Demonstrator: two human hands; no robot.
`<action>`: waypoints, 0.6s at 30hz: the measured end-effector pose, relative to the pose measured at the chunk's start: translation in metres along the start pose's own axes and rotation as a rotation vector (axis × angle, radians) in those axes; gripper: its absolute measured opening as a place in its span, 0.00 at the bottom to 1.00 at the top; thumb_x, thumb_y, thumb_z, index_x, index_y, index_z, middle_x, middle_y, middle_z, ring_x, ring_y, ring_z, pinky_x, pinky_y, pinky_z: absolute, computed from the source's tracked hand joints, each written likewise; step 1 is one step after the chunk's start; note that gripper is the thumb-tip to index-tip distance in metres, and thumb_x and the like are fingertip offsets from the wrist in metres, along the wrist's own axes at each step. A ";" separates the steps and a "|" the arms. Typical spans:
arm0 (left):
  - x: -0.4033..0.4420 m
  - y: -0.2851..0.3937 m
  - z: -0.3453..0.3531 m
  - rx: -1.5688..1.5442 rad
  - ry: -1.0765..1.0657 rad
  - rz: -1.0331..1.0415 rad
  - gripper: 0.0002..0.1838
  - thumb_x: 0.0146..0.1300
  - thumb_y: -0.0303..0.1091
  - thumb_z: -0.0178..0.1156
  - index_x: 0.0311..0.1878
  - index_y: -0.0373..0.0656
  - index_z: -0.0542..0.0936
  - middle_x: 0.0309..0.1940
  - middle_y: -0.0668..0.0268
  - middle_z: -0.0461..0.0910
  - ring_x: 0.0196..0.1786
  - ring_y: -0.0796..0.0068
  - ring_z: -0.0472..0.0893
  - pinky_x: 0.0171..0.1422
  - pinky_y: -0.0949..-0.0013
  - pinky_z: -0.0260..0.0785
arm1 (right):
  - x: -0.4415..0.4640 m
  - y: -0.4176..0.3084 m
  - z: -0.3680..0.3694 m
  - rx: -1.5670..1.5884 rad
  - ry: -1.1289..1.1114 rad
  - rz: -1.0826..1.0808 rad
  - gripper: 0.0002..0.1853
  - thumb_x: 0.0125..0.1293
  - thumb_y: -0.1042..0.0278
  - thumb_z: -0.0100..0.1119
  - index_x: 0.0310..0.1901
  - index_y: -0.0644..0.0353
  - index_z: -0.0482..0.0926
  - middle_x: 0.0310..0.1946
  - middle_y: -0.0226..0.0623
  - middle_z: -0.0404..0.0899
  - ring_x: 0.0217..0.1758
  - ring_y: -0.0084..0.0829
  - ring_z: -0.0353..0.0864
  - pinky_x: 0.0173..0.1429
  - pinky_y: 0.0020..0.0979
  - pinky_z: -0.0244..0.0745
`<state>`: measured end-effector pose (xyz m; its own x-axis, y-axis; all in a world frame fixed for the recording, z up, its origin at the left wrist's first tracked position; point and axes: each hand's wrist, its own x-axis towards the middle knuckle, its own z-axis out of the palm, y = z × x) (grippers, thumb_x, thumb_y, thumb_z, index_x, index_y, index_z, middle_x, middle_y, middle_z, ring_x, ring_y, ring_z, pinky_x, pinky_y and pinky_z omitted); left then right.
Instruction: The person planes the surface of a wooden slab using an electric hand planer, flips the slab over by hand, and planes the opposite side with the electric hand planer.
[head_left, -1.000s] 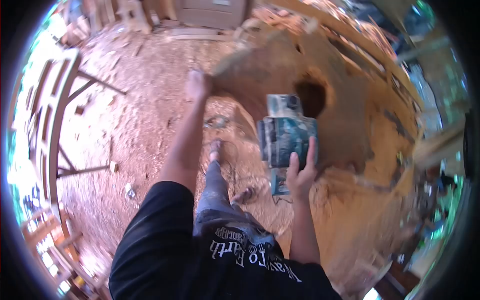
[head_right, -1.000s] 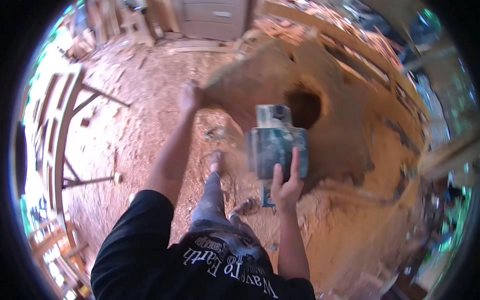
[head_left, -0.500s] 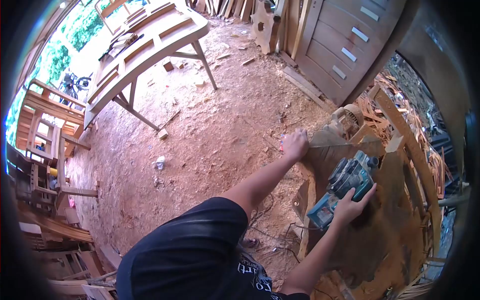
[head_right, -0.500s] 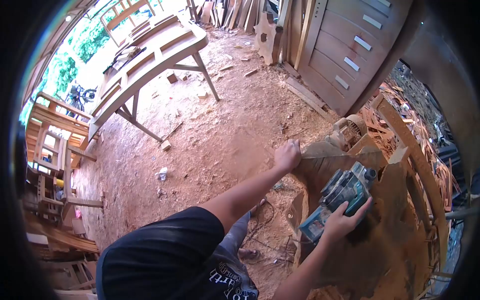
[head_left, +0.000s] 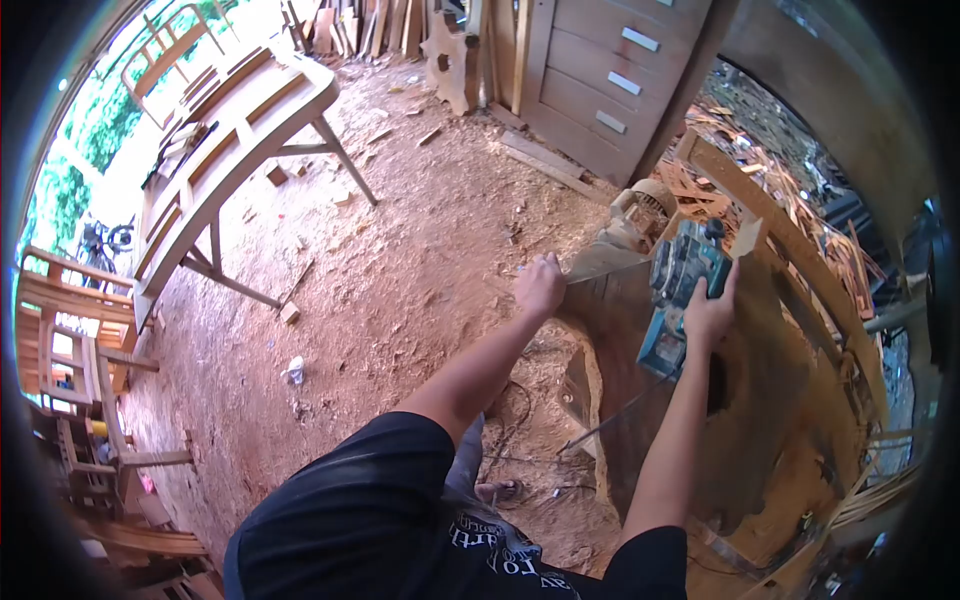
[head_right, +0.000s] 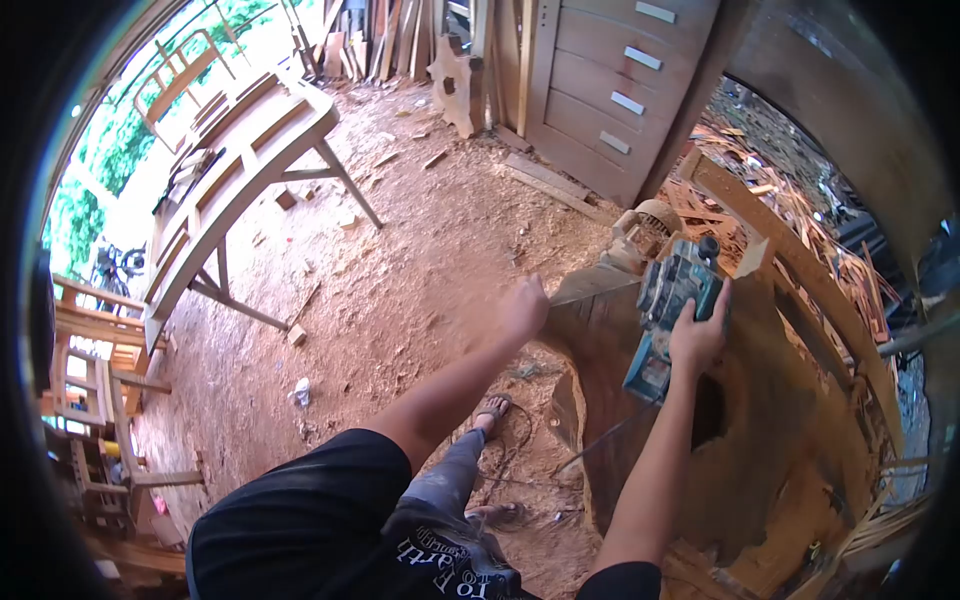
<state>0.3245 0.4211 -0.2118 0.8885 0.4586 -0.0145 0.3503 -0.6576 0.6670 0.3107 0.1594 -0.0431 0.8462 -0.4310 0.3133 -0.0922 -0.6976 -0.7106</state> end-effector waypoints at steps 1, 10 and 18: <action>0.003 0.001 0.003 0.014 -0.001 0.026 0.29 0.77 0.51 0.37 0.45 0.37 0.81 0.44 0.43 0.84 0.50 0.40 0.83 0.57 0.43 0.72 | 0.011 0.012 0.011 0.021 0.037 -0.057 0.41 0.64 0.68 0.65 0.78 0.44 0.60 0.67 0.51 0.74 0.66 0.51 0.77 0.67 0.44 0.73; -0.014 0.039 -0.054 0.065 -0.122 -0.095 0.23 0.76 0.50 0.39 0.51 0.45 0.80 0.51 0.47 0.83 0.54 0.43 0.83 0.58 0.44 0.74 | -0.042 0.044 0.000 0.093 0.104 -0.300 0.37 0.71 0.68 0.60 0.79 0.54 0.58 0.64 0.51 0.76 0.47 0.38 0.83 0.53 0.36 0.80; -0.013 0.037 -0.045 0.090 -0.051 -0.129 0.30 0.78 0.52 0.35 0.55 0.36 0.78 0.49 0.43 0.84 0.55 0.42 0.83 0.61 0.45 0.72 | -0.310 0.015 -0.147 0.218 -0.149 0.039 0.37 0.71 0.70 0.58 0.78 0.66 0.54 0.70 0.56 0.67 0.61 0.40 0.78 0.59 0.34 0.77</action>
<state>0.3123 0.4180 -0.1532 0.8479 0.5127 -0.1351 0.4852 -0.6476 0.5875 -0.0302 0.1980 -0.0582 0.9135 -0.3553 0.1981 -0.0251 -0.5353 -0.8443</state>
